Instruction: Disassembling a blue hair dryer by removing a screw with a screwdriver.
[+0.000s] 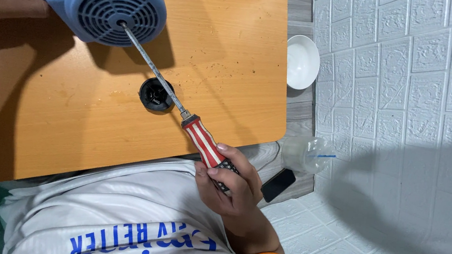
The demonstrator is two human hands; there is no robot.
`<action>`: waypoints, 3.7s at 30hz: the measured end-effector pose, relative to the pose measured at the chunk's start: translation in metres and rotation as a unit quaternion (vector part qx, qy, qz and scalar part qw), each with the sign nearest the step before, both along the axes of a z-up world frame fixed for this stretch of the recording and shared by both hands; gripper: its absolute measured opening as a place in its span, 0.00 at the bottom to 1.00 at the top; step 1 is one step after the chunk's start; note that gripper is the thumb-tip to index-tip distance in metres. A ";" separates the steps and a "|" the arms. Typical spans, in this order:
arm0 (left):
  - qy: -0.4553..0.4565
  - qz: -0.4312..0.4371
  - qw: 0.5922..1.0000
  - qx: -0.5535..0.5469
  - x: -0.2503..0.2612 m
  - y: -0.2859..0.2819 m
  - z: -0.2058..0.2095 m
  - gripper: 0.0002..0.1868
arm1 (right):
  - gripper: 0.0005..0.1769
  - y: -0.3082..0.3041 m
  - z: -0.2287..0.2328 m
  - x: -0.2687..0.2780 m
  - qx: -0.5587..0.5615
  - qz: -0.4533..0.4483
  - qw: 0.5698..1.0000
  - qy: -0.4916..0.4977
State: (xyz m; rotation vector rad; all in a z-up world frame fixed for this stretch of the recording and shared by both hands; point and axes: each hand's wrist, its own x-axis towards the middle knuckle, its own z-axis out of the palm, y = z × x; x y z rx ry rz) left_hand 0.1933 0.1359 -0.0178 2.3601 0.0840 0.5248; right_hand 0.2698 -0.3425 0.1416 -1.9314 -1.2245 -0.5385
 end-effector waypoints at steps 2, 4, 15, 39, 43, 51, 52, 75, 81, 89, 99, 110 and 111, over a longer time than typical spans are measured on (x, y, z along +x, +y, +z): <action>0.020 0.029 0.997 -0.075 0.000 -0.002 -0.008 0.31 | 0.15 0.004 0.006 0.000 -0.027 0.001 0.999 -0.028; 0.068 0.053 0.995 -0.054 0.001 -0.019 0.025 0.27 | 0.14 0.007 0.012 -0.001 -0.018 0.019 1.000 -0.015; 0.076 0.118 0.955 0.261 -0.001 -0.033 0.042 0.40 | 0.14 0.001 -0.003 -0.018 0.003 0.019 1.000 0.024; 0.326 0.201 0.872 0.305 0.005 -0.087 0.132 0.43 | 0.09 0.005 -0.069 -0.058 0.171 0.087 0.972 0.139; 0.325 0.198 0.873 0.303 0.005 -0.091 0.135 0.43 | 0.07 0.007 -0.059 -0.054 0.245 0.116 0.929 0.251; 0.331 0.193 0.883 0.271 0.008 -0.093 0.143 0.43 | 0.26 0.011 -0.021 -0.048 0.183 0.153 0.944 0.229; 0.334 0.194 0.880 0.278 0.008 -0.094 0.142 0.45 | 0.33 0.003 -0.013 -0.044 0.133 0.159 0.940 0.270; 0.124 0.238 0.864 0.426 -0.012 -0.115 0.112 0.67 | 0.30 -0.038 -0.064 -0.024 0.014 0.040 0.760 0.649; 0.111 0.184 0.928 0.305 -0.002 -0.138 0.145 0.75 | 0.27 -0.042 -0.091 -0.030 0.092 0.065 0.776 0.621; 0.056 0.264 0.856 0.442 -0.002 -0.143 0.127 0.76 | 0.25 -0.034 -0.101 -0.038 0.174 0.031 0.676 0.715; 0.033 0.286 0.815 0.503 -0.003 -0.140 0.118 0.72 | 0.28 -0.028 -0.103 -0.040 0.218 0.108 0.582 0.776; 0.037 0.283 0.810 0.512 -0.004 -0.140 0.119 0.72 | 0.23 -0.023 -0.077 -0.034 0.141 0.082 0.614 0.772; 0.038 0.283 0.811 0.511 -0.004 -0.141 0.118 0.72 | 0.23 -0.024 -0.078 -0.034 0.140 0.081 0.614 0.773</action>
